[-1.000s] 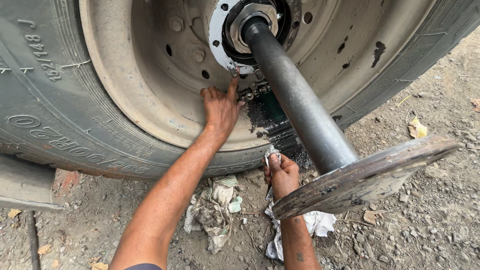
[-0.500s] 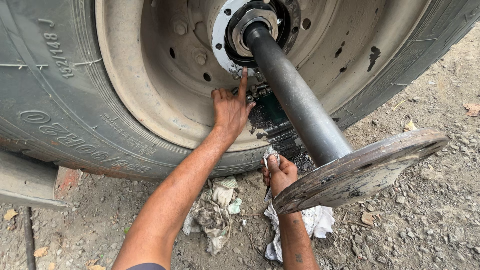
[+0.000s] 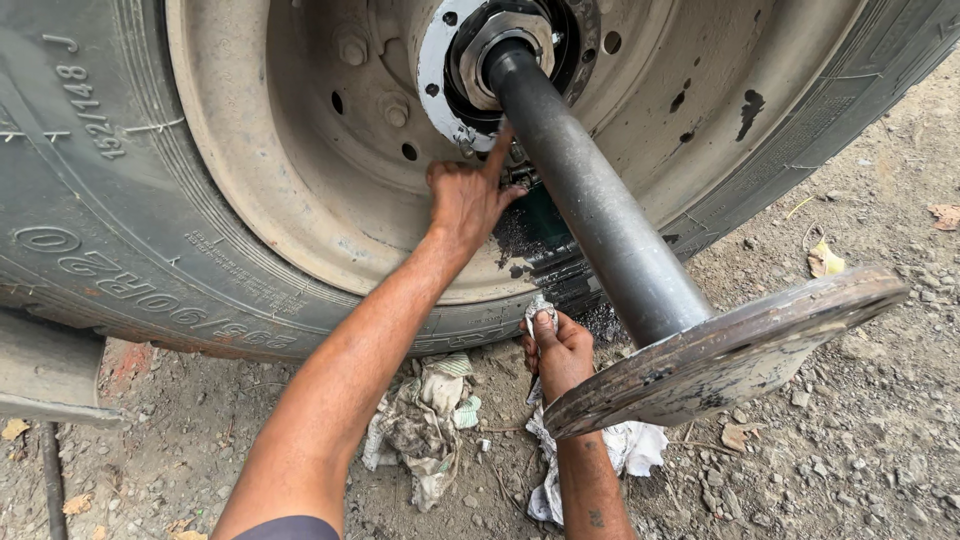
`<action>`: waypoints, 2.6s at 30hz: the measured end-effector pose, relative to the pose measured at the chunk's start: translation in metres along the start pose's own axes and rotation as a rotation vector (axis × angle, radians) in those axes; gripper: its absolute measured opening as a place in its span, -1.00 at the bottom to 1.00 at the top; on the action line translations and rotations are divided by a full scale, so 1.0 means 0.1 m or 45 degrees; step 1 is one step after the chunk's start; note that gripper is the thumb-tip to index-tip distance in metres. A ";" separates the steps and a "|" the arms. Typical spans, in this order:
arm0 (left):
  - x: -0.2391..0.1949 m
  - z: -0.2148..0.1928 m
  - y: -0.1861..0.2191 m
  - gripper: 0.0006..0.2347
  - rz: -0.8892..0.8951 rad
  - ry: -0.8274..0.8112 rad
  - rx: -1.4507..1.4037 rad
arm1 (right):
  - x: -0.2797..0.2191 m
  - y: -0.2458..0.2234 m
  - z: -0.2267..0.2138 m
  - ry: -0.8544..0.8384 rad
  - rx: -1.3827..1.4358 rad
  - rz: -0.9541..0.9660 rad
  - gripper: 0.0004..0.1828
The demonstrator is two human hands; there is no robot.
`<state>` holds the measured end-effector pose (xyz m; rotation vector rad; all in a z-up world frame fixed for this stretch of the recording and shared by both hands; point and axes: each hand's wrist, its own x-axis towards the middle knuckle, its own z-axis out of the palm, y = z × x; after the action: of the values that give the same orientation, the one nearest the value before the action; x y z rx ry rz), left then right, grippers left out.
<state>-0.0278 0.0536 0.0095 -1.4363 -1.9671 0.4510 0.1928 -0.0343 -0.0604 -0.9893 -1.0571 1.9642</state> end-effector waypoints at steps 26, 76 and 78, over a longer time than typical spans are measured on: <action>-0.46 0.07 0.01 -0.09 -0.018 -0.016 -0.080 | -0.06 -0.03 0.06 -0.008 -0.049 0.019 -0.67; -2.19 -1.24 -0.24 -0.40 -0.770 -0.603 -3.025 | -0.78 0.14 0.71 0.023 -0.063 -0.823 -0.79; -2.23 -1.25 -0.24 -0.37 -0.826 -0.652 -3.076 | -0.82 0.20 0.71 0.102 -0.176 -0.873 -0.79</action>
<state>0.0815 -0.1760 0.0484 -1.1610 -2.7674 -2.9353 0.1668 -0.1366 -0.0266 -0.6432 -1.2864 1.2967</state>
